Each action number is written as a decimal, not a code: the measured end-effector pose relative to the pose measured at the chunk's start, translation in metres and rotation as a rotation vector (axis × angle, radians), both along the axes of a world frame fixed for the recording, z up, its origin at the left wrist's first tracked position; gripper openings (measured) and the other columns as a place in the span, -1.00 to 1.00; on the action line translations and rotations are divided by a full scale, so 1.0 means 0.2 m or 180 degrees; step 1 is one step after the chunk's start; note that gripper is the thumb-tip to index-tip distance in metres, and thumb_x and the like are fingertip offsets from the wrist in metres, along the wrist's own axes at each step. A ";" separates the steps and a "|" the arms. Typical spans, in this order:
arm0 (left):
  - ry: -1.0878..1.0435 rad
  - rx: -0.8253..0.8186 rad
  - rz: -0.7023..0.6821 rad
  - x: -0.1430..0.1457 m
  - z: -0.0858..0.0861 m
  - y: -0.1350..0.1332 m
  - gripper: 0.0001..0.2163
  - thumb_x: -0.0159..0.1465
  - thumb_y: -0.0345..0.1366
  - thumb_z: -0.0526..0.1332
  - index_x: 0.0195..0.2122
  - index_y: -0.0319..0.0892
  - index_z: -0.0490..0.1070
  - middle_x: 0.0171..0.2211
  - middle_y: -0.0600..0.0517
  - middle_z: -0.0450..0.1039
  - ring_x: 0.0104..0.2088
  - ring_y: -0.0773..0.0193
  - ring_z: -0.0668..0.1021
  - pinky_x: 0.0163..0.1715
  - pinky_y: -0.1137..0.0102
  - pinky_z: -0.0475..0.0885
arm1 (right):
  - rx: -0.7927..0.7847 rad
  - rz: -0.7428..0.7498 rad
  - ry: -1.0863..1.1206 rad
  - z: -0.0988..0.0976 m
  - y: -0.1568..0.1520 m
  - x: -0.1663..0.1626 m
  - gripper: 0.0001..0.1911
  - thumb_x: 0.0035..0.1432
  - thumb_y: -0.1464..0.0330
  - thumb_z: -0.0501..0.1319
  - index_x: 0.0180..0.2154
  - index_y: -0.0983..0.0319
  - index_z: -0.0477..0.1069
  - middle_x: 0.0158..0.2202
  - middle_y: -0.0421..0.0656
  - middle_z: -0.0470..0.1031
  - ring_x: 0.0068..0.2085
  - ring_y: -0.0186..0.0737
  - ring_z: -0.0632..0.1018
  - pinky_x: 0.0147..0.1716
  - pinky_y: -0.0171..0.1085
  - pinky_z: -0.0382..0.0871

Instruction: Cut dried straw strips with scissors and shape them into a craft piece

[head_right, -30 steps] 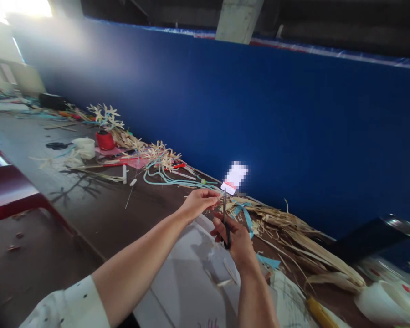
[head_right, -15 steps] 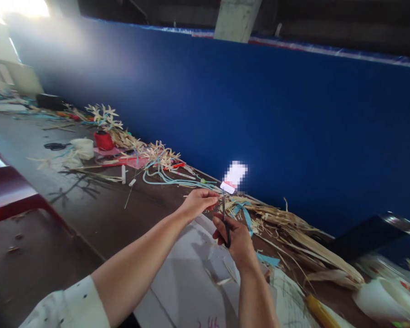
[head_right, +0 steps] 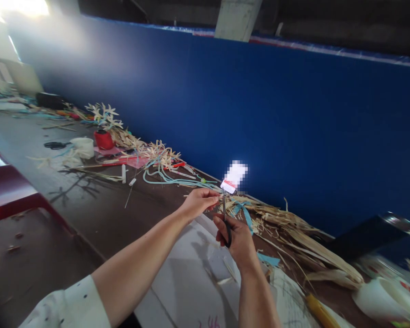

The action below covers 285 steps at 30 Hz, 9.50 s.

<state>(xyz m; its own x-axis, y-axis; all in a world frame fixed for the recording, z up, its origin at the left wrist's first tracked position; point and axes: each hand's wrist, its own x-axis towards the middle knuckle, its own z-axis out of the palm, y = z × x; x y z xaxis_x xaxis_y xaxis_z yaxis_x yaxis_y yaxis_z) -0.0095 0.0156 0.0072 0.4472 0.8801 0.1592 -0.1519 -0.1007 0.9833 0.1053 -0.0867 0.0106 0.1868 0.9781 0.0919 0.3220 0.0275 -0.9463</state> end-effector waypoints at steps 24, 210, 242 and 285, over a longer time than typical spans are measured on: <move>0.0344 0.0438 -0.0977 0.05 -0.05 -0.07 -0.74 0.04 -0.15 0.23 -0.41 -0.29 0.43 -0.55 0.06 0.37 -0.54 0.45 0.35 -0.50 0.52 0.26 | 0.0833 -0.0861 0.2288 -0.08 0.06 0.10 -0.60 -0.17 0.40 0.38 -0.20 0.21 0.43 -0.55 -0.29 0.39 -0.54 -0.43 0.37 -0.61 -0.46 0.22; 0.0239 0.0154 -0.0450 0.06 -0.06 -0.06 -0.74 -0.01 -0.18 0.27 -0.39 -0.28 0.42 -0.53 0.09 0.34 -0.54 0.47 0.32 -0.51 0.53 0.25 | 0.0646 -0.0714 0.1703 -0.08 0.06 0.12 -0.54 -0.21 0.38 0.38 -0.18 0.17 0.36 -0.46 -0.29 0.40 -0.53 -0.43 0.34 -0.63 -0.46 0.12; 0.0524 0.0026 -0.0562 0.05 -0.06 -0.06 -0.73 -0.01 -0.16 0.26 -0.37 -0.26 0.46 -0.53 0.07 0.36 -0.52 0.44 0.36 -0.52 0.53 0.27 | 0.0668 -0.0688 0.1355 -0.12 0.06 0.15 -0.54 -0.15 0.31 0.36 -0.13 0.16 0.36 -0.41 -0.27 0.38 -0.50 -0.41 0.36 -0.58 -0.41 0.14; -0.0597 -0.0645 0.0626 0.02 0.02 -0.01 -0.86 0.02 -0.27 0.25 -0.47 -0.27 0.45 -0.56 0.08 0.39 -0.55 0.47 0.39 -0.51 0.55 0.31 | -0.0371 0.0137 0.0269 -0.11 0.05 0.00 -0.55 -0.02 0.07 0.24 -0.16 0.22 0.43 -0.44 -0.12 0.50 -0.46 -0.29 0.45 -0.62 -0.40 0.13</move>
